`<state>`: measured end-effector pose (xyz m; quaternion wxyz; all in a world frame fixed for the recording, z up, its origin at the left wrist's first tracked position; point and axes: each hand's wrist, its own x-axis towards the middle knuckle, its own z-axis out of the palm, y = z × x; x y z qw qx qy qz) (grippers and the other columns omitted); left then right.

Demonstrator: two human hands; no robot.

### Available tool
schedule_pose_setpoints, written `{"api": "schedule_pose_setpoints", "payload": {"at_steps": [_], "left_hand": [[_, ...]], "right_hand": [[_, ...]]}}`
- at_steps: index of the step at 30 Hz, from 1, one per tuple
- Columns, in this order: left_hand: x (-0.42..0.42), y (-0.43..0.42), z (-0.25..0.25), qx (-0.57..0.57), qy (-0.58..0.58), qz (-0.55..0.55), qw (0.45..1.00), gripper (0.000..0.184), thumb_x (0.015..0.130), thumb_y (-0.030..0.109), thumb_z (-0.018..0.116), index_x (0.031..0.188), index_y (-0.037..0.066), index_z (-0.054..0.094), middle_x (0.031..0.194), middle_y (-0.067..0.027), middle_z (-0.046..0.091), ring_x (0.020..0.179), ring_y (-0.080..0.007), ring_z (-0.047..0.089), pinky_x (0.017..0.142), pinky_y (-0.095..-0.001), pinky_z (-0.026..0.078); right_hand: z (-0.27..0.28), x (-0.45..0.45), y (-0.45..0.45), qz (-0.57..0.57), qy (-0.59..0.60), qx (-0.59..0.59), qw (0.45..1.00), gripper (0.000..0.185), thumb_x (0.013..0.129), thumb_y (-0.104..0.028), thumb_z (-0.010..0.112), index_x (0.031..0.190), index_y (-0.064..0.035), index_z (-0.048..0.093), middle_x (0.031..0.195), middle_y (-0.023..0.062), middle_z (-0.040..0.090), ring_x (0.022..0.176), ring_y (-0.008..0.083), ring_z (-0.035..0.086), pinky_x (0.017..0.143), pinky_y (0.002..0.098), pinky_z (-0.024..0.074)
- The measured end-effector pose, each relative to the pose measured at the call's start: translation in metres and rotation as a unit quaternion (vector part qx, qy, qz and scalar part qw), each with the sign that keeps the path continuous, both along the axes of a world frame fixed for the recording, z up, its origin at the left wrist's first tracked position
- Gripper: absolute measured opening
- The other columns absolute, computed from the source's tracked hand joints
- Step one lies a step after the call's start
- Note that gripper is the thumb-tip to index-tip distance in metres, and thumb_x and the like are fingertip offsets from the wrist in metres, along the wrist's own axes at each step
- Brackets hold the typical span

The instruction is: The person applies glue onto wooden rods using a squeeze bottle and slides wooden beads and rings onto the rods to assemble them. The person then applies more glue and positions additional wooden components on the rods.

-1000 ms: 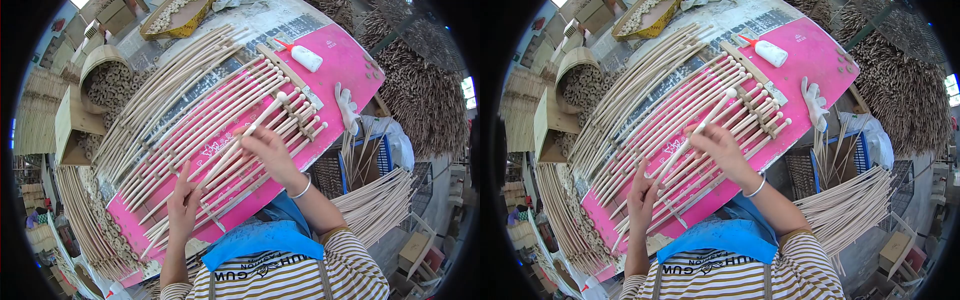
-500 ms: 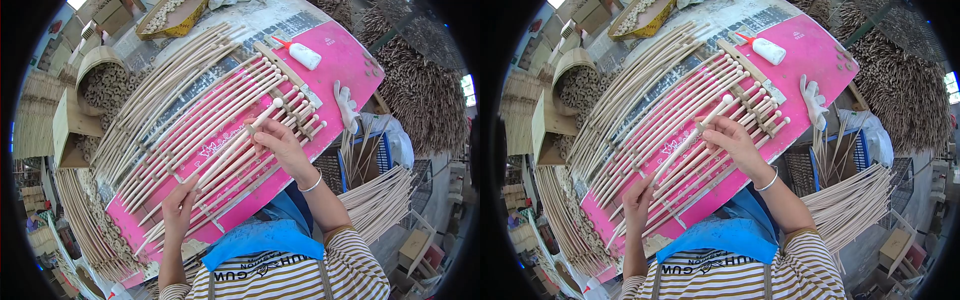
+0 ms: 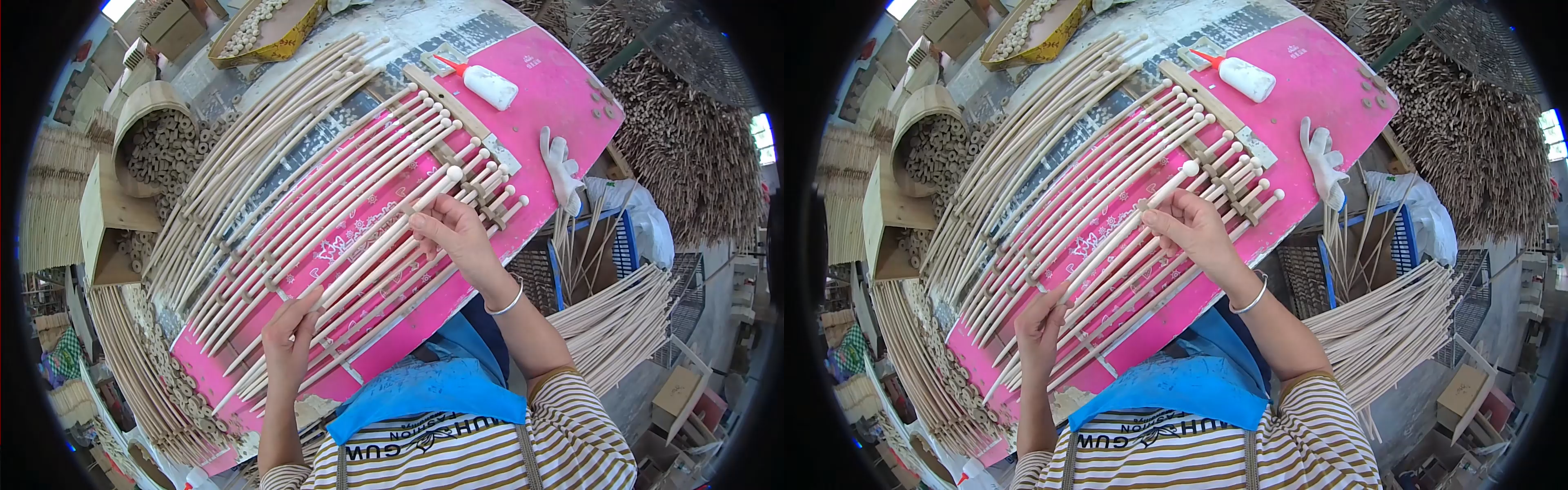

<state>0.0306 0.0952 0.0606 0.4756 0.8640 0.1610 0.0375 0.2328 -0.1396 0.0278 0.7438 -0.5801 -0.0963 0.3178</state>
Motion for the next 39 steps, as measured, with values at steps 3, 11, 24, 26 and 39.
{"api": "schedule_pose_setpoints", "payload": {"at_steps": [3, 11, 24, 26, 39], "left_hand": [[0.007, -0.001, -0.006, 0.032, -0.021, -0.005, 0.999, 0.035, 0.095, -0.004, 0.064, 0.129, 0.001, 0.070, 0.098, -0.0089, 0.072, 0.083, -0.0125, 0.065, 0.074, -0.0269, 0.051], [0.080, -0.010, -0.031, 0.110, -0.109, -0.030, 0.987, 0.032, 0.095, -0.004, 0.063, 0.124, 0.005, 0.072, 0.094, -0.0091, 0.063, 0.084, -0.0199, 0.065, 0.075, -0.0319, 0.051], [0.122, -0.030, -0.062, 0.269, -0.090, -0.042, 0.958, 0.032, 0.090, 0.003, 0.068, 0.121, 0.010, 0.074, 0.097, -0.0050, 0.065, 0.082, -0.0228, 0.067, 0.071, -0.0356, 0.054], [0.122, -0.029, -0.064, 0.363, -0.114, -0.062, 0.923, 0.033, 0.088, 0.005, 0.069, 0.120, 0.011, 0.075, 0.096, -0.0041, 0.065, 0.085, -0.0220, 0.066, 0.074, -0.0364, 0.054], [0.106, 0.008, -0.057, 0.378, -0.083, -0.077, 0.919, 0.038, 0.084, 0.002, 0.068, 0.121, 0.010, 0.074, 0.099, -0.0049, 0.064, 0.090, -0.0237, 0.062, 0.078, -0.0380, 0.050]], "right_hand": [[-0.005, 0.003, -0.004, -0.043, -0.001, -0.048, 0.998, 0.022, 0.101, -0.023, 0.069, 0.107, -0.0029, 0.064, 0.082, -0.0012, 0.062, 0.059, 0.0032, 0.056, 0.052, 0.0187, 0.0437], [-0.005, 0.014, -0.026, -0.172, -0.080, -0.041, 0.981, 0.024, 0.105, -0.023, 0.063, 0.118, -0.0032, 0.061, 0.085, 0.0000, 0.061, 0.064, 0.0033, 0.056, 0.053, 0.0179, 0.0430], [-0.001, 0.028, -0.054, -0.171, -0.101, -0.058, 0.978, 0.025, 0.105, -0.022, 0.061, 0.123, -0.0051, 0.063, 0.087, -0.0018, 0.061, 0.068, 0.0028, 0.057, 0.055, 0.0175, 0.0426], [-0.004, 0.034, -0.055, -0.173, -0.104, -0.070, 0.977, 0.023, 0.105, -0.021, 0.061, 0.122, -0.0053, 0.064, 0.087, -0.0024, 0.062, 0.069, 0.0023, 0.056, 0.055, 0.0172, 0.0417], [-0.005, 0.039, -0.058, -0.158, -0.110, -0.086, 0.977, 0.019, 0.105, -0.017, 0.060, 0.119, -0.0052, 0.066, 0.084, -0.0035, 0.061, 0.068, 0.0016, 0.054, 0.055, 0.0171, 0.0400]]}}
